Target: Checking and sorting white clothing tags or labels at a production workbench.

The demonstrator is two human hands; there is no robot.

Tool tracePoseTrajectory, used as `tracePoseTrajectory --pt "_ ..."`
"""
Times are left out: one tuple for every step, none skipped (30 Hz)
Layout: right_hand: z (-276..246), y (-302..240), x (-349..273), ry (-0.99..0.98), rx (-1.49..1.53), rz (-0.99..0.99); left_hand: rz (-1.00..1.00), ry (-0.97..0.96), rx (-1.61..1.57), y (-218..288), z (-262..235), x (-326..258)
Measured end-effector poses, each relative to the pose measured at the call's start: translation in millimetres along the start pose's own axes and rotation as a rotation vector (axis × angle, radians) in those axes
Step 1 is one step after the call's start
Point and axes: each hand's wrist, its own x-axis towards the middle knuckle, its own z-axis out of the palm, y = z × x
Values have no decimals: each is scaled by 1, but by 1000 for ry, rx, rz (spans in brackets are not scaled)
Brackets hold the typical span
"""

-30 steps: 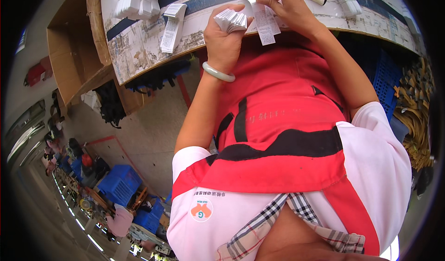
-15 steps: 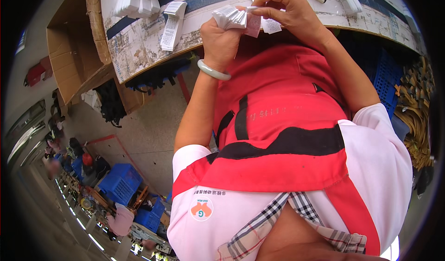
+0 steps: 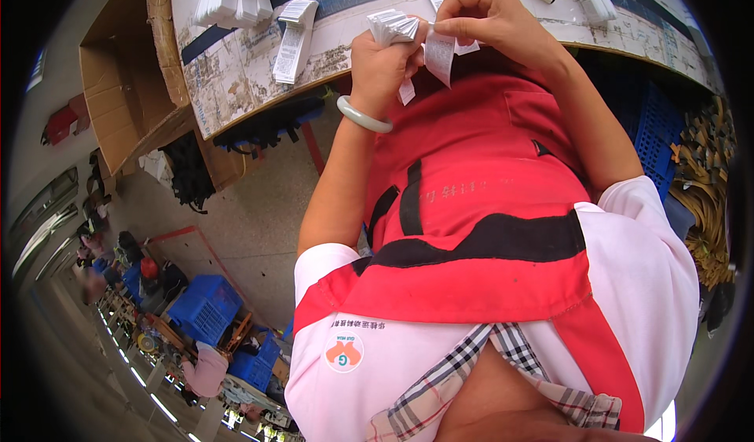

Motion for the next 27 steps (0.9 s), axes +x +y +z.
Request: tracePoseTrajectory --pt "-6 -9 0 -151 116 100 -103 -30 -60 3 -2 1" --pt "-8 -15 -1 -303 231 199 -206 -59 -120 4 -4 0" --pt "-2 -21 -1 -280 212 174 -207 -54 -120 3 -5 -1" --pt "2 -20 0 -272 210 176 -248 -120 -229 1 -2 -2" --pt "9 -16 2 -166 181 136 -285 -183 -337 0 0 -2" --pt "15 -11 2 -60 151 96 -322 -245 -446 -2 1 -2" --pt "16 -3 4 -16 -2 19 -307 -361 -456 -3 -3 -1" --pt "13 3 7 -17 -4 18 -284 -221 -409 -7 4 -5" --pt "10 8 11 -2 9 10 -276 -245 -358 -9 0 -2" --pt "7 13 15 12 21 5 -270 -270 -308 -12 -5 0" --pt "4 19 19 169 -190 -78 -274 -276 -309 -10 -5 0" --pt "-8 37 28 242 -354 -188 -270 -292 -373 -8 -4 2" --pt "-8 31 30 300 -533 -248 -260 -299 -436 -6 -5 2" --pt "-8 24 32 358 -713 -307 -259 -295 -436 -5 -4 1" --pt "-8 27 34 356 -711 -309 -217 -257 -420 -5 -2 -1" --pt "-7 31 37 360 -753 -323 -177 -224 -404 -4 -1 -1" --pt "-8 33 38 365 -795 -337 -177 -227 -402 -3 -1 0" --pt "-9 35 38 368 -796 -336 -180 -200 -357 -2 -3 1" --pt "-9 33 39 356 -751 -309 -182 -170 -312 -1 -4 1" --pt "-9 32 39 345 -707 -281 -182 -171 -312 -2 -5 2" --pt "-10 31 37 346 -709 -280 -107 -114 -201 -4 -5 3" --pt "-9 29 36 327 -616 -240 -33 -51 -89 -6 -7 2" --pt "-8 27 35 308 -523 -199 -34 -46 -91 -8 -8 2" --pt "-7 25 33 303 -523 -199 77 -5 -98 -11 -7 3" --pt "-6 18 29 280 -509 -186 190 31 -100 -11 -5 3" --pt "-6 15 26 257 -495 -172 190 31 -97 -10 -4 2" --pt "-5 17 25 259 -493 -173 221 59 -28 -9 -3 3"
